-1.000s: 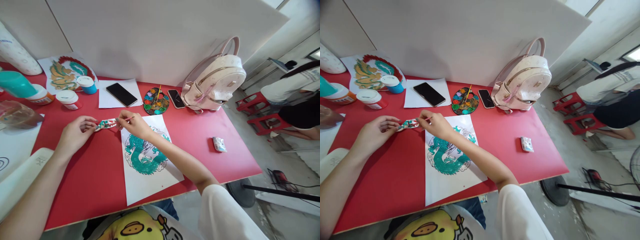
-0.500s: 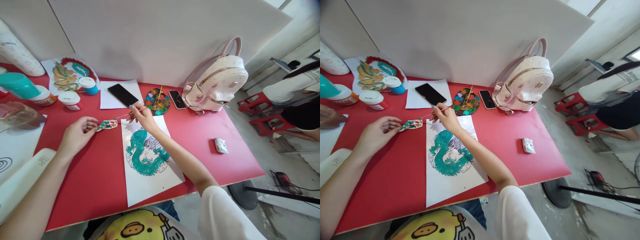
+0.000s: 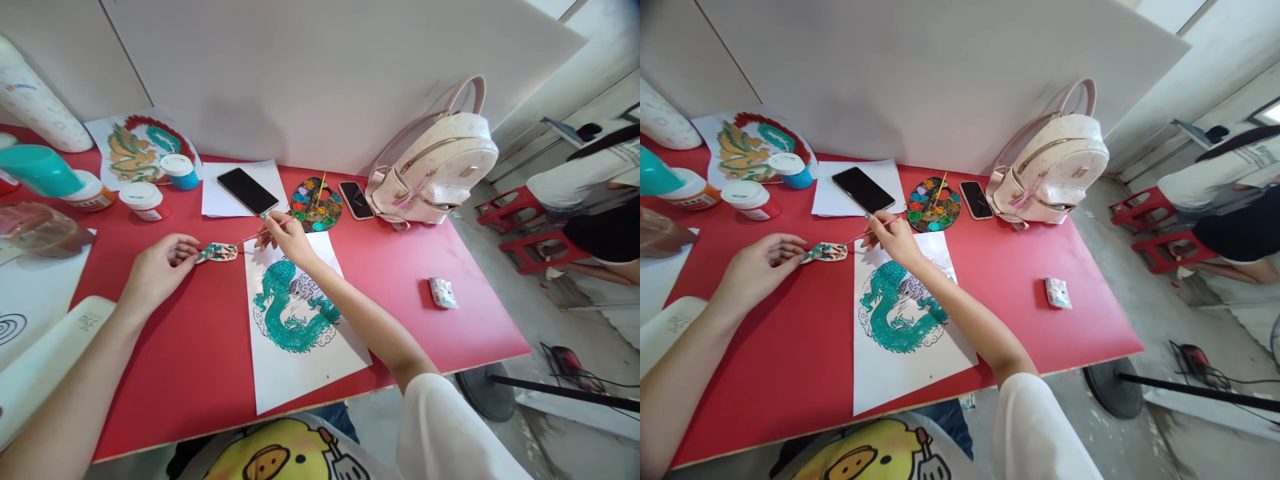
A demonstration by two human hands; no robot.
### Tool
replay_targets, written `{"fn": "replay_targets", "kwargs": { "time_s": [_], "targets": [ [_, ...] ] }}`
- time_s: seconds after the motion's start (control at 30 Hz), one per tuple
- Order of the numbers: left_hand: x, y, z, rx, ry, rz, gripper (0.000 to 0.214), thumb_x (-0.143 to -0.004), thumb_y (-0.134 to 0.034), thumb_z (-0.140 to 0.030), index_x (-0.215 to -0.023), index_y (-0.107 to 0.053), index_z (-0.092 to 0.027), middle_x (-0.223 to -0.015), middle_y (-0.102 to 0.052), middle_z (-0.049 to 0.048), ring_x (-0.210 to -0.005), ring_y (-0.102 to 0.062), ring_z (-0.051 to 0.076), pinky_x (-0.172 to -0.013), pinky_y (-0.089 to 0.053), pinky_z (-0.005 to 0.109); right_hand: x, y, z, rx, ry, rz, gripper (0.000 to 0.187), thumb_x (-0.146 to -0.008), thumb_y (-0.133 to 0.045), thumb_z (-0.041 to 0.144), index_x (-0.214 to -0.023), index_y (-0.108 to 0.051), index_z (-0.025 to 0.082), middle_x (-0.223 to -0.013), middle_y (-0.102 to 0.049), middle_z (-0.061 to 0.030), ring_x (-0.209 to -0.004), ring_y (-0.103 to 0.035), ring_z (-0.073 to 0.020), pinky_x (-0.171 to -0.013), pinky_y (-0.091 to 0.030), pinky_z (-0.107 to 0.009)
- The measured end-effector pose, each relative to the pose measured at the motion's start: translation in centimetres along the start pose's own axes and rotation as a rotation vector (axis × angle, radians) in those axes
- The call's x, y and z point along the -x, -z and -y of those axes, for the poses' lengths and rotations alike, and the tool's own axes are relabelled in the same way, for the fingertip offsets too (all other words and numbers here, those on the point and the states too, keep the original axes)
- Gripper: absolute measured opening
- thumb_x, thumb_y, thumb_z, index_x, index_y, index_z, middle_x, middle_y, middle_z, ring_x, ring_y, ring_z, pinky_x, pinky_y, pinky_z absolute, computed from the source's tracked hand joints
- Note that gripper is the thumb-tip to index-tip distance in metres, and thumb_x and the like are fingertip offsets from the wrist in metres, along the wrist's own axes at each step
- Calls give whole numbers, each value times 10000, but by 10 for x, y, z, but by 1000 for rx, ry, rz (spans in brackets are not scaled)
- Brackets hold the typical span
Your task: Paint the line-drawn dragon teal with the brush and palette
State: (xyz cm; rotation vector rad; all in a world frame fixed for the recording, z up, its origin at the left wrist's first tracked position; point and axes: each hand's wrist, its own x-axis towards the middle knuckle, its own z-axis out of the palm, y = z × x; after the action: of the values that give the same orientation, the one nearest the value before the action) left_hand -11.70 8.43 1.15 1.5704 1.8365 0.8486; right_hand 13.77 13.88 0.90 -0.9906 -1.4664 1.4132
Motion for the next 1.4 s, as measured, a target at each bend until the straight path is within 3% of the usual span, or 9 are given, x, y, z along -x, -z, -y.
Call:
{"fn": "replay_targets", "kwargs": {
  "time_s": [0.27,0.53,0.87,1.1,1.4],
  "targets": [
    [0,-1,4,-28,-10,1,408,-659,-579,-523,-961,-632,-254,-931,-745,62,-868,-712,236,-844,-568,384,1,-5,3,92,13,59,328,-1079,-548,192,-752,-526,205,-580,-690,56,-525,-672,-63,-560,-503,-144],
    [0,0,-2,18,11,5,434,-608,-589,-555,-927,-616,-263,-926,-750,69,-863,-710,244,-865,-571,402,-8,-6,28,188,-104,207,345,-1087,-544,156,-754,-473,209,-593,-683,60,-501,-644,-51,-469,-397,-126],
    [-3,0,4,43,0,13,469,-609,-642,-618,-921,-604,-271,-905,-750,65,-854,-712,248,-851,-571,403,21,0,29,178,18,196,166,-1065,-556,199,-900,-579,204,-825,-730,9,-737,-693,-92,-666,-521,-207],
    [-3,0,3,47,8,10,451,-606,-619,-588,-926,-622,-269,-911,-757,69,-868,-722,256,-859,-571,411,24,4,35,187,71,203,144,-1058,-544,231,-936,-615,200,-883,-718,-5,-785,-694,-107,-738,-529,-249],
    [-4,-1,8,37,6,7,441,-614,-610,-557,-941,-633,-261,-927,-754,74,-893,-726,266,-876,-573,430,25,3,24,286,71,256,174,-1052,-513,207,-885,-563,210,-877,-716,-12,-831,-710,-142,-794,-542,-288]
  ]
}}
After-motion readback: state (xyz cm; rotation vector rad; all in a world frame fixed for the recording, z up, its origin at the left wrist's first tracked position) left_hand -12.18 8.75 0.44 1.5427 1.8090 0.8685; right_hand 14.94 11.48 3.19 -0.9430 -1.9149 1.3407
